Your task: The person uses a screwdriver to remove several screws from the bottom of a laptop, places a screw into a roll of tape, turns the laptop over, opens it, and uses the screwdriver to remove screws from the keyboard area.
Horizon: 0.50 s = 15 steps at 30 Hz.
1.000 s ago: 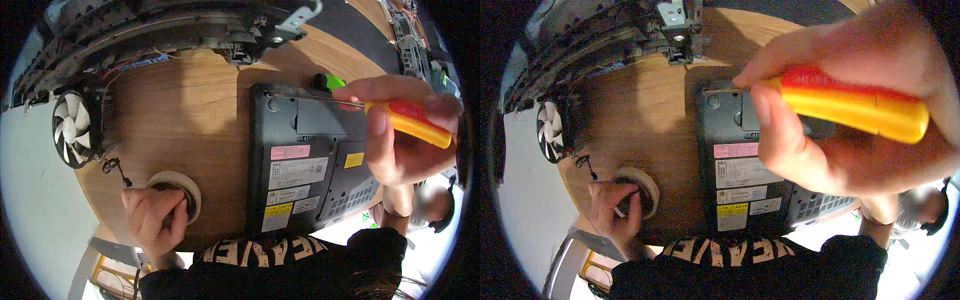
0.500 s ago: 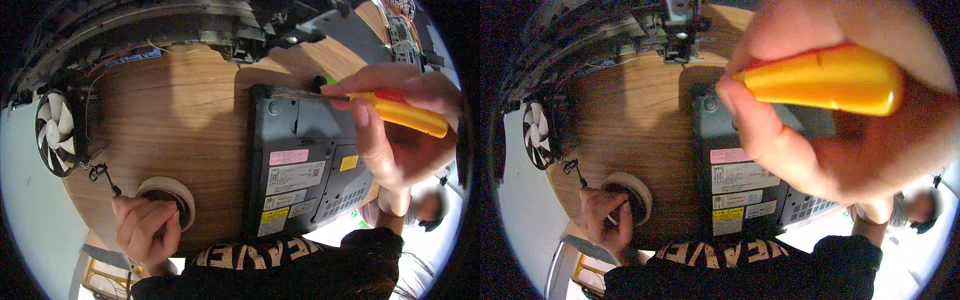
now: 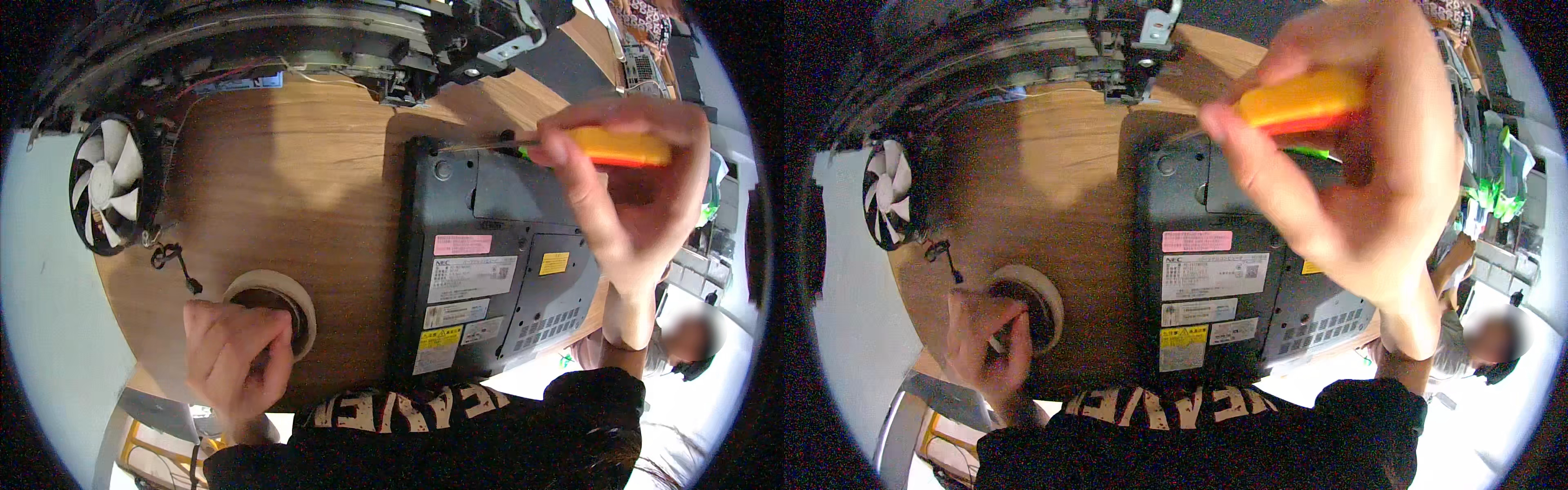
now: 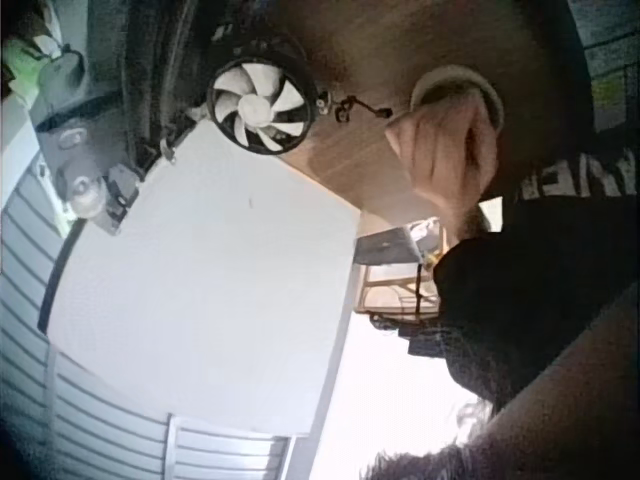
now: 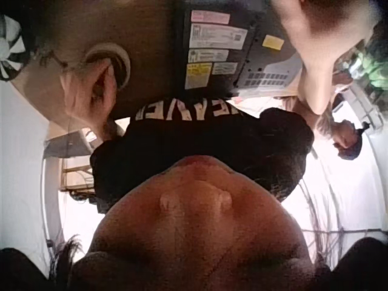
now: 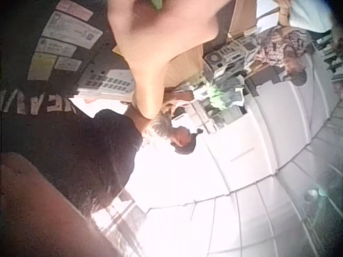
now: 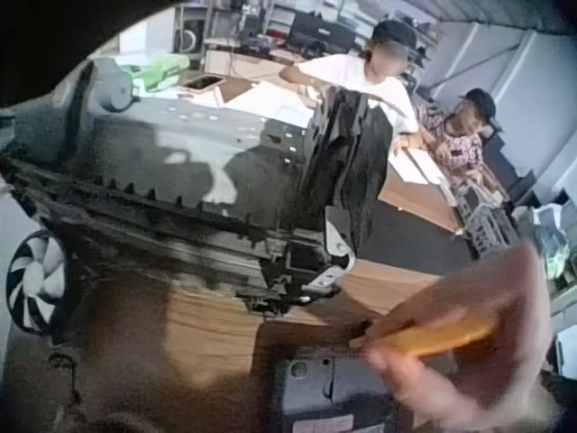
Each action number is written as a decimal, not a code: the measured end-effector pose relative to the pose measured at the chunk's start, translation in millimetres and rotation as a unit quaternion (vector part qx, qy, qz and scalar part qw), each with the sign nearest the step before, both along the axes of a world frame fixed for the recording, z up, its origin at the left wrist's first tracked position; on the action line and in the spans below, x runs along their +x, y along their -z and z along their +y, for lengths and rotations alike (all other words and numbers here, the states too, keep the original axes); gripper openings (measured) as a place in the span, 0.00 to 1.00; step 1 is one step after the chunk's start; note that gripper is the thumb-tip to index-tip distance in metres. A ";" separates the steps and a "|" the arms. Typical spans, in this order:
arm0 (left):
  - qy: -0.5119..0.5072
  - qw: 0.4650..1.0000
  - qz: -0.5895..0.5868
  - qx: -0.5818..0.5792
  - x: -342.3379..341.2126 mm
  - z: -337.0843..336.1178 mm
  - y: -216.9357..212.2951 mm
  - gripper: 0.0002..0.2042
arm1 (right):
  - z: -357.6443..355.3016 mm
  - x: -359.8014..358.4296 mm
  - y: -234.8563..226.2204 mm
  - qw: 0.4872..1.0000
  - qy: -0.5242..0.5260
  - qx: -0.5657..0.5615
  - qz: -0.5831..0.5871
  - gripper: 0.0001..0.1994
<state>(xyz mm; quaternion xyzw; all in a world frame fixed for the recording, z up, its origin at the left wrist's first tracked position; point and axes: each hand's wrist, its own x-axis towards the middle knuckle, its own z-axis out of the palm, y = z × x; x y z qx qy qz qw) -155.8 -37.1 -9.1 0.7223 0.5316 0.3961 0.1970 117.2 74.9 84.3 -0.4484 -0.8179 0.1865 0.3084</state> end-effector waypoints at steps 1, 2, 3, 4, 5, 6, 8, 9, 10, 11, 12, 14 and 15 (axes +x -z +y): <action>-0.007 1.000 0.000 0.001 0.9 -0.3 -1.2 0.11 | -3.0 -0.8 0.3 0.997 -0.008 0.060 -0.045 0.17; -0.010 1.000 -0.001 0.002 1.8 -0.7 -2.6 0.11 | -4.9 -1.8 -2.0 0.990 -0.008 0.108 -0.094 0.17; -0.014 1.000 0.001 -0.003 2.7 -1.0 -4.1 0.11 | -6.2 -5.9 -5.5 0.981 -0.004 0.138 -0.138 0.17; -0.019 1.000 0.004 -0.007 2.7 -0.9 -5.3 0.11 | -6.0 -8.8 -16.3 0.974 0.002 0.134 -0.184 0.17; -0.023 1.000 0.003 -0.004 2.2 -1.0 -5.4 0.11 | -6.1 -12.0 -26.5 0.964 0.005 0.131 -0.230 0.17; -0.014 1.000 0.001 0.004 1.3 -1.2 -4.5 0.11 | -3.5 -16.1 -30.2 0.955 -0.011 0.135 -0.265 0.17; -0.013 1.000 -0.002 0.019 2.0 -0.7 -4.9 0.10 | -0.4 -18.4 -38.7 0.942 -0.031 0.148 -0.300 0.17; -0.009 1.000 -0.002 0.028 2.4 -0.7 -5.9 0.10 | -0.4 -17.4 -43.1 0.931 -0.006 0.137 -0.339 0.17; -0.002 0.999 0.000 0.036 1.6 -1.4 -7.1 0.10 | -1.8 -20.4 -44.3 0.930 0.001 0.140 -0.340 0.17; -0.006 0.999 0.000 0.041 0.9 -2.8 -8.1 0.10 | -0.9 -23.0 -46.4 0.929 0.007 0.143 -0.341 0.18; -0.007 0.999 -0.002 0.046 0.5 -4.4 -9.1 0.10 | 7.0 -20.1 -44.7 0.939 -0.048 0.183 -0.286 0.19; -0.011 0.999 -0.007 0.053 0.0 -5.9 -8.6 0.09 | 6.1 -33.8 -41.3 0.944 -0.081 0.202 -0.248 0.16; -0.012 0.998 -0.007 0.057 0.8 -5.8 -9.5 0.09 | 1.8 -44.9 -41.0 0.945 -0.090 0.209 -0.237 0.15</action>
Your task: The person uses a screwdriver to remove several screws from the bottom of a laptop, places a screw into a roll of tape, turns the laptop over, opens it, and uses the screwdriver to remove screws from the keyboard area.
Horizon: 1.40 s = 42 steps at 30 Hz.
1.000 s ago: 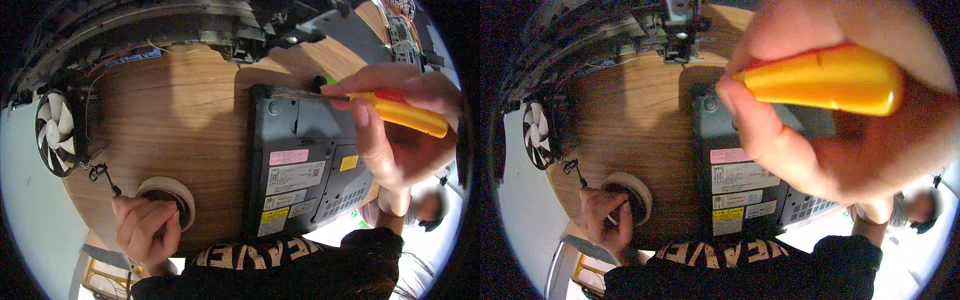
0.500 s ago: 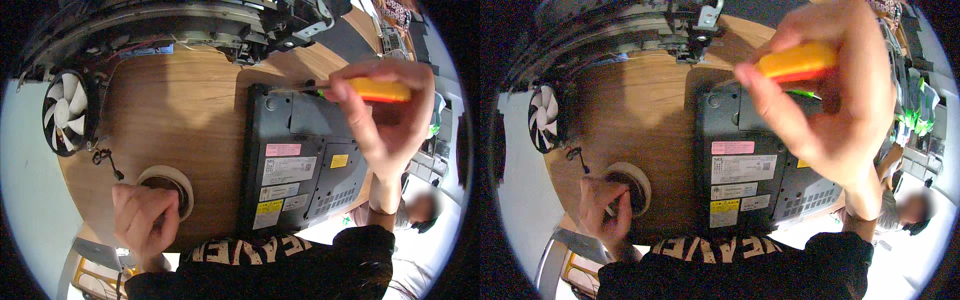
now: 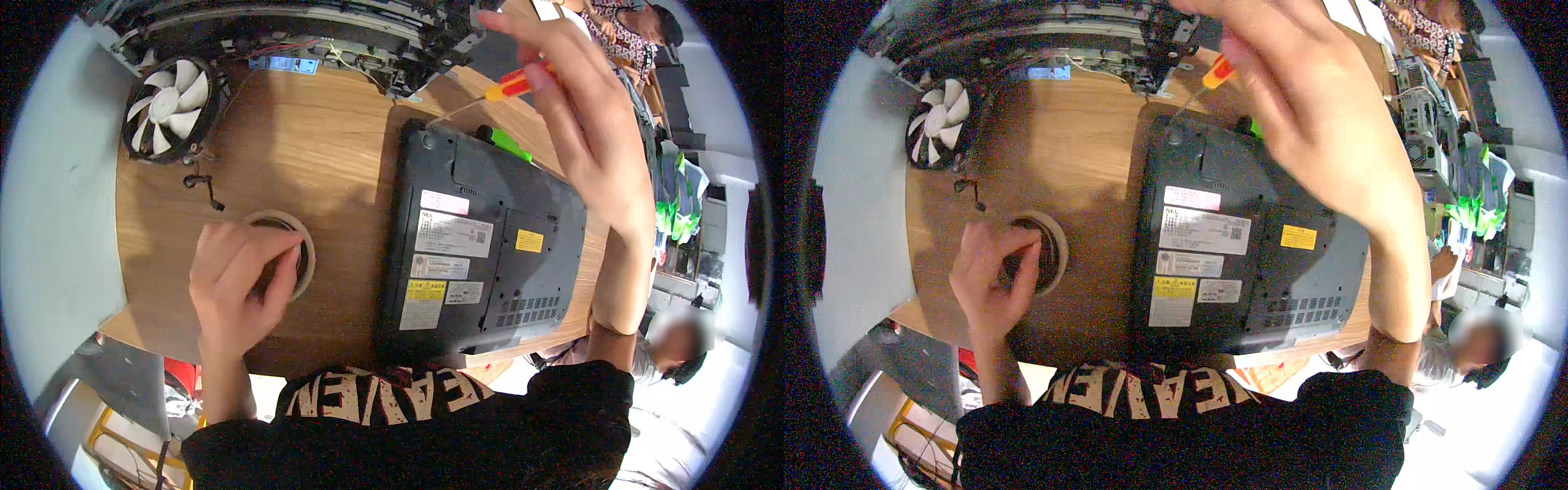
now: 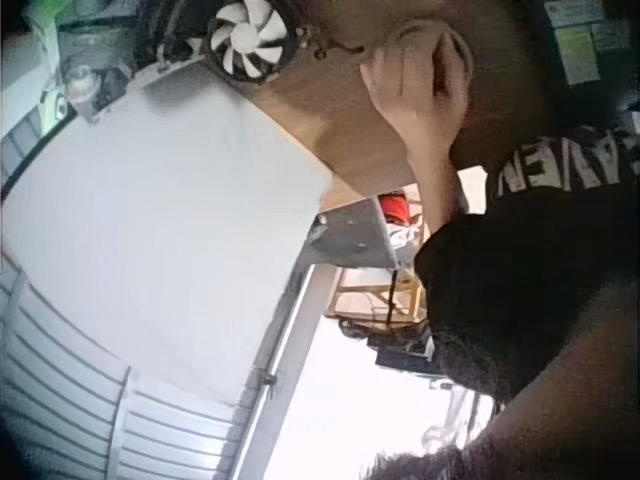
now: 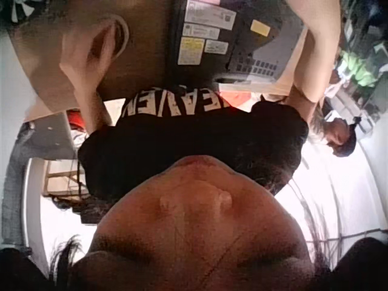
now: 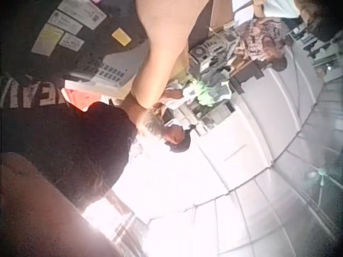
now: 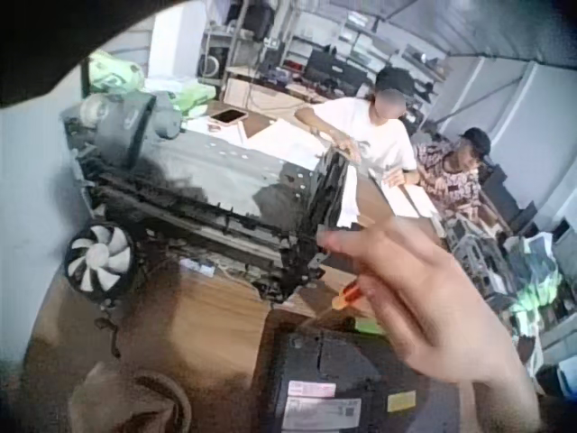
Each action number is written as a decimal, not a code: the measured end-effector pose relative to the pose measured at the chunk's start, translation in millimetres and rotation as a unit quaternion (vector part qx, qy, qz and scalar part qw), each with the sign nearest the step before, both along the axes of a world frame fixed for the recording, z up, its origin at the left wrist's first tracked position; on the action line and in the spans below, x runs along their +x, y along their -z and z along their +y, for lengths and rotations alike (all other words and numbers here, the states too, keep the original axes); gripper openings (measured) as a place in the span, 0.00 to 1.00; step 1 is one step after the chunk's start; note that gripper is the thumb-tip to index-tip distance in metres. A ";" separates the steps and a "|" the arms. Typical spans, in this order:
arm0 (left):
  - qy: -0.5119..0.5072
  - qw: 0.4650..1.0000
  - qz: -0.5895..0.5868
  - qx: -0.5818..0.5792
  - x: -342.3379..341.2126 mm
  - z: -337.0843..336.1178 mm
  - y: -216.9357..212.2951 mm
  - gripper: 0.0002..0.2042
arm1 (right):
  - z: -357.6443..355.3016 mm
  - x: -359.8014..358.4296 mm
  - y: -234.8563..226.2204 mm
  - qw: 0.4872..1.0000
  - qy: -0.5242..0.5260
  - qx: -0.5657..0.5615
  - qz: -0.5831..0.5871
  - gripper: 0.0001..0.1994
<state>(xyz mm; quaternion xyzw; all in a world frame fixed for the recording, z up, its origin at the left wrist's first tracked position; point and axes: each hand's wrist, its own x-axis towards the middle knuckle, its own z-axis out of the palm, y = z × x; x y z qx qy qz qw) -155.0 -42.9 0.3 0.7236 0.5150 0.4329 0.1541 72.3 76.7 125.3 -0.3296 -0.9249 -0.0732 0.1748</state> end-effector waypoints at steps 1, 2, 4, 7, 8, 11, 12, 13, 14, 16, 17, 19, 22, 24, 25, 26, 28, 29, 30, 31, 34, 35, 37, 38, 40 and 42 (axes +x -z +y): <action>-0.005 1.000 0.003 0.000 -0.3 0.0 1.7 0.09 | -7.8 -33.4 9.8 0.979 0.158 0.046 0.124 0.12; -0.009 1.000 0.004 0.002 -1.3 -1.3 2.1 0.09 | -11.6 -37.8 10.2 0.952 0.236 0.072 0.182 0.12; -0.018 0.999 0.030 -0.008 -4.1 -3.8 4.9 0.09 | -5.6 -21.4 6.6 0.950 0.243 0.074 0.183 0.17; -0.017 1.000 0.027 -0.004 1.0 -3.4 7.5 0.08 | 5.3 18.5 2.1 0.986 0.131 0.087 0.056 0.24; -0.015 1.000 0.026 -0.002 2.4 -3.5 5.6 0.08 | 6.1 22.3 -0.3 0.984 0.137 0.113 0.025 0.24; -0.020 1.000 0.014 -0.002 4.4 -5.1 4.8 0.08 | 1.1 26.8 -3.3 0.988 0.093 0.122 -0.026 0.18; -0.013 1.000 0.013 -0.001 5.3 -5.2 4.6 0.08 | -5.8 26.1 -6.3 0.991 0.108 0.075 -0.015 0.13; -0.024 0.999 0.022 -0.003 4.6 -6.4 3.5 0.08 | -6.8 28.3 -5.1 0.992 0.113 0.050 -0.006 0.11; -0.034 0.999 0.030 -0.004 4.3 -7.5 3.3 0.08 | -8.4 31.7 -4.3 0.992 0.120 0.026 0.002 0.09; -0.033 0.999 0.032 -0.011 3.9 -8.5 3.7 0.07 | -5.7 44.7 -4.0 1.000 0.012 0.019 0.021 0.07; -0.034 0.999 0.032 -0.018 5.1 -8.1 3.0 0.07 | -8.0 49.4 -5.8 0.999 -0.020 0.017 0.027 0.07; -0.063 0.997 -0.031 -0.043 7.1 -8.2 5.3 0.05 | -9.0 42.9 -9.6 0.998 0.007 -0.047 0.042 0.07; -0.085 0.982 -0.138 -0.097 15.7 -4.6 -11.0 0.04 | -1.2 33.0 -11.3 0.995 0.075 -0.060 0.026 0.12; -0.064 0.971 -0.179 -0.148 20.8 0.0 -32.6 0.06 | 1.1 35.2 -10.1 0.996 0.089 -0.014 0.006 0.16; -0.067 0.971 -0.176 -0.146 19.5 6.4 -44.9 0.06 | -1.1 32.9 -16.4 0.998 0.056 -0.007 -0.041 0.20; -0.012 0.979 -0.139 -0.148 24.9 18.6 -57.9 0.06 | -5.1 37.1 -20.4 0.996 0.052 0.001 -0.069 0.22; 0.050 0.983 -0.098 -0.146 44.5 44.2 -64.5 0.07 | -3.1 40.1 -14.4 0.981 0.130 0.075 -0.121 0.26; 0.073 0.984 -0.103 -0.127 51.4 56.7 -67.8 0.07 | 4.4 31.8 -8.4 0.959 0.202 0.145 -0.136 0.28; 0.098 0.983 -0.109 -0.108 57.5 68.7 -70.1 0.07 | 9.9 28.3 -6.7 0.959 0.202 0.150 -0.127 0.28; 0.099 0.984 -0.103 -0.104 60.7 80.7 -63.8 0.07 | 15.9 25.6 -3.7 0.966 0.196 0.136 -0.101 0.27; 0.121 0.983 -0.133 -0.027 75.2 104.1 -38.8 0.14 | 19.2 18.8 -3.4 0.974 0.200 0.081 -0.071 0.27; 0.133 0.982 -0.133 -0.029 83.8 104.3 -38.6 0.14 | 19.5 23.0 -1.1 0.974 0.208 0.064 -0.059 0.27; 0.075 0.992 -0.072 -0.066 96.8 99.3 -40.7 0.18 | 18.4 27.9 -1.5 0.978 0.200 0.041 -0.053 0.27; 0.059 0.996 -0.053 -0.032 99.4 99.8 -39.2 0.16 | 17.0 28.5 -3.3 0.982 0.180 0.018 -0.046 0.27; 0.075 0.993 -0.087 -0.020 96.3 109.4 -38.1 0.14 | 14.2 27.8 -5.7 0.986 0.164 0.009 -0.042 0.27; 0.061 0.995 -0.082 0.004 106.2 107.8 -47.0 0.10 | 11.1 30.1 -9.4 0.984 0.166 -0.008 -0.057 0.28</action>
